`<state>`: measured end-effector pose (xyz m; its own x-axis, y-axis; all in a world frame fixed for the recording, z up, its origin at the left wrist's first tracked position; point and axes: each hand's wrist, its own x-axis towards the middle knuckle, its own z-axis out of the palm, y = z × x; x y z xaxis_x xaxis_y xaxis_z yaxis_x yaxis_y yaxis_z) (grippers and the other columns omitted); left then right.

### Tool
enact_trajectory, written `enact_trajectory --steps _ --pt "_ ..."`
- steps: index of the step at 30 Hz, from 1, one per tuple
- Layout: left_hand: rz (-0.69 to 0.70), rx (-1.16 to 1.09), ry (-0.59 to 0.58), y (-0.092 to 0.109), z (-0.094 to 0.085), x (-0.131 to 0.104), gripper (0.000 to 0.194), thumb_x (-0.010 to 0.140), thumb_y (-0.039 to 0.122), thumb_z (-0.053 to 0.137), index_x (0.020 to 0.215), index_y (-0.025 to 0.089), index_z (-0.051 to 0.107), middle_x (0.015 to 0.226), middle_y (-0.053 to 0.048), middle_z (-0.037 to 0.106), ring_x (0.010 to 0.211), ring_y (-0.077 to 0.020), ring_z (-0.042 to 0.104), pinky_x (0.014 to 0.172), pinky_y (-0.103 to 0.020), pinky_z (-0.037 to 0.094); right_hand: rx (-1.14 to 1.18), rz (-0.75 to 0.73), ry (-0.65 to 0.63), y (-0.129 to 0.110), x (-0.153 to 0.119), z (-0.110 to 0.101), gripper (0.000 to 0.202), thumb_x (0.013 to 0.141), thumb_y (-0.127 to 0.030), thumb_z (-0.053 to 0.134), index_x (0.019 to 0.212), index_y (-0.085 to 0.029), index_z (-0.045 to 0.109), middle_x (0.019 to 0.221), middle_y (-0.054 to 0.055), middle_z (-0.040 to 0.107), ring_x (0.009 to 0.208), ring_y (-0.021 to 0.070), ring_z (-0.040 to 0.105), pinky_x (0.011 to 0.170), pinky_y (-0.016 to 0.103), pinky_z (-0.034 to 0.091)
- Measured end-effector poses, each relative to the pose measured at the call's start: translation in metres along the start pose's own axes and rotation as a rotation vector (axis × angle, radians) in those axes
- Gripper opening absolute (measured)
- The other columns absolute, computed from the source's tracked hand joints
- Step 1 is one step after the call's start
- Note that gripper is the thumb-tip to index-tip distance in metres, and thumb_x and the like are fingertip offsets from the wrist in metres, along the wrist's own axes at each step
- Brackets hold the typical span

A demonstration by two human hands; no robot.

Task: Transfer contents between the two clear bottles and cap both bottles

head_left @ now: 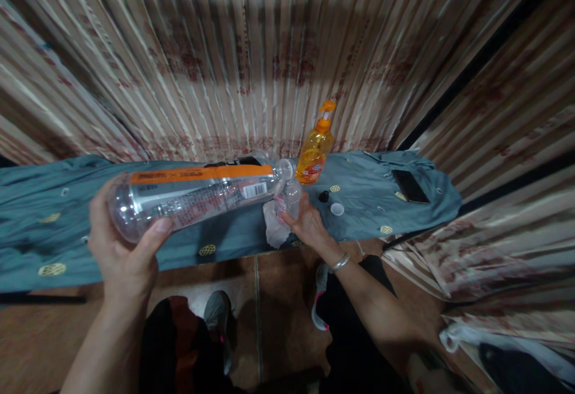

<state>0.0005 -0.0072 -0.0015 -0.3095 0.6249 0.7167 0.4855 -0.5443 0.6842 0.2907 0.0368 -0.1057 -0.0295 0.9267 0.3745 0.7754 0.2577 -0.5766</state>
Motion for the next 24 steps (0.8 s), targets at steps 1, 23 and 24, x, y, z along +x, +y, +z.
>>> enact_trajectory --steps 1,23,24 --pt "-0.002 0.005 0.0 0.0 -0.0001 0.0 0.078 0.059 0.039 0.075 0.132 0.022 0.055 0.129 -0.012 0.06 0.12 -0.0351 0.056 0.104 -0.057 0.039 -0.001 -0.005 0.002 0.0001 0.0 0.0 0.067 0.085 -0.041 0.062 0.136 -0.009 0.033 0.11 0.019 0.069 0.096 0.0309 0.07 0.08 0.039 0.055" --pt "0.016 0.033 0.012 -0.005 0.0 0.0 0.077 0.059 0.044 0.074 0.131 0.023 0.055 0.127 -0.01 0.062 0.118 -0.0329 0.058 0.103 -0.054 0.042 0.036 0.023 -0.028 -0.0054 -0.0003 -0.0065 0.064 0.084 -0.039 0.064 0.134 -0.011 0.035 0.11 0.016 0.069 0.099 0.0301 0.069 0.083 0.04 0.055" --pt "0.021 0.03 0.015 -0.0058 0.0002 0.0001 0.077 0.06 0.045 0.074 0.131 0.024 0.055 0.127 -0.01 0.062 0.118 -0.0332 0.058 0.104 -0.055 0.042 0.034 0.023 -0.028 -0.0056 -0.0003 -0.0067 0.064 0.084 -0.039 0.063 0.135 -0.012 0.034 0.11 0.016 0.069 0.099 0.0299 0.069 0.082 0.04 0.055"
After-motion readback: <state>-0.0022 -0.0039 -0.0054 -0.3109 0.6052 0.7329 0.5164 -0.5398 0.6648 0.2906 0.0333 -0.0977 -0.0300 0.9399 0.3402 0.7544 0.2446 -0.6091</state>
